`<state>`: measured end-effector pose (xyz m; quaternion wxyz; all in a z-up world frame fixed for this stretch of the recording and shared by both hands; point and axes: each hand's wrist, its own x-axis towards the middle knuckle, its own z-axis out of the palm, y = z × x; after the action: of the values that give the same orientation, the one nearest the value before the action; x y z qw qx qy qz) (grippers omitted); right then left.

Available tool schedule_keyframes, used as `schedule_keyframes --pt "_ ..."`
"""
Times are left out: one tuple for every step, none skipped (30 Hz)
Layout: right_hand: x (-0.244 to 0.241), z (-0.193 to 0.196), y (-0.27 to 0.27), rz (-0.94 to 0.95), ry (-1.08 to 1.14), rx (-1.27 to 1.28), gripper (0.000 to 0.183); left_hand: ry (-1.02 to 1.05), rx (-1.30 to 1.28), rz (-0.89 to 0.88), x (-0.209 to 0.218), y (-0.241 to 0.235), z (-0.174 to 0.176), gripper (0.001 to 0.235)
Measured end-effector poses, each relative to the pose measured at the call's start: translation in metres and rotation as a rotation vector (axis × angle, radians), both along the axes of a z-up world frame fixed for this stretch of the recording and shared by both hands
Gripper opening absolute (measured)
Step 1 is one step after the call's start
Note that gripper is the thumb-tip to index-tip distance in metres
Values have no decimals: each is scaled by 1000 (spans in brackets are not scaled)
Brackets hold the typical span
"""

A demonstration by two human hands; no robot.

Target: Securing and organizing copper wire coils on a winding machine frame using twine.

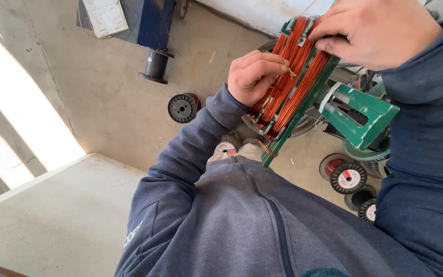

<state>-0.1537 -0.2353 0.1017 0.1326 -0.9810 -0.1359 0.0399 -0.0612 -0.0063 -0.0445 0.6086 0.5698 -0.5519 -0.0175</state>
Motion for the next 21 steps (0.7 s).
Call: schedule_keyframes --pt "0 -2 -2 -33 19 -13 23 27 8 -4 -2 1 0 29" --pt "1 -2 -2 -32 20 -14 23 28 7 -3 -2 0 1 29" --pt "1 -2 -1 -57 52 -22 23 69 14 -13 -3 0 1 27" --pt "1 -2 -1 -82 83 -30 22 110 21 -24 -4 0 1 26" --pt "2 -4 -2 -81 84 -32 22 111 19 -23 -4 -1 1 26" --pt "2 -5 -3 -141 147 -18 23 127 16 -33 -3 -1 1 25" --pt "5 -7 -3 -197 214 -1 24 146 16 -39 -2 0 0 24" --pt "6 -19 -11 -192 219 0 24 151 18 -34 -1 -1 0 24" --pt "4 -31 -18 -220 254 60 26 162 14 -47 -2 -1 -1 24" --pt "1 -43 -26 -248 288 119 28 173 10 -60 -4 -1 -2 24" --pt "4 -39 -25 -244 286 115 28 171 6 -56 -3 -3 -1 24" --pt "7 -36 -25 -237 291 103 30 170 5 -54 -3 -4 -1 24" --pt "8 -33 -23 -229 299 92 33 171 7 -50 -4 -3 -1 24" --pt "8 -35 -25 -224 300 90 33 172 5 -44 -5 -2 0 24" --pt "8 -37 -29 -211 280 39 33 181 4 -47 -5 -3 1 24" --pt "7 -38 -33 -199 260 -12 33 191 3 -51 -4 -4 2 23" --pt "5 -42 -38 -199 261 -15 33 192 0 -50 -5 -4 1 23" --pt "3 -46 -42 -183 239 -4 32 204 15 -45 -6 -4 0 24" --pt "1 -50 -47 -168 213 6 31 214 28 -40 -5 -5 -1 24" --pt "5 -44 -45 -167 212 2 31 212 23 -40 -4 -5 0 24" --pt "9 -39 -41 -197 262 3 30 208 12 -40 -5 -5 0 24"
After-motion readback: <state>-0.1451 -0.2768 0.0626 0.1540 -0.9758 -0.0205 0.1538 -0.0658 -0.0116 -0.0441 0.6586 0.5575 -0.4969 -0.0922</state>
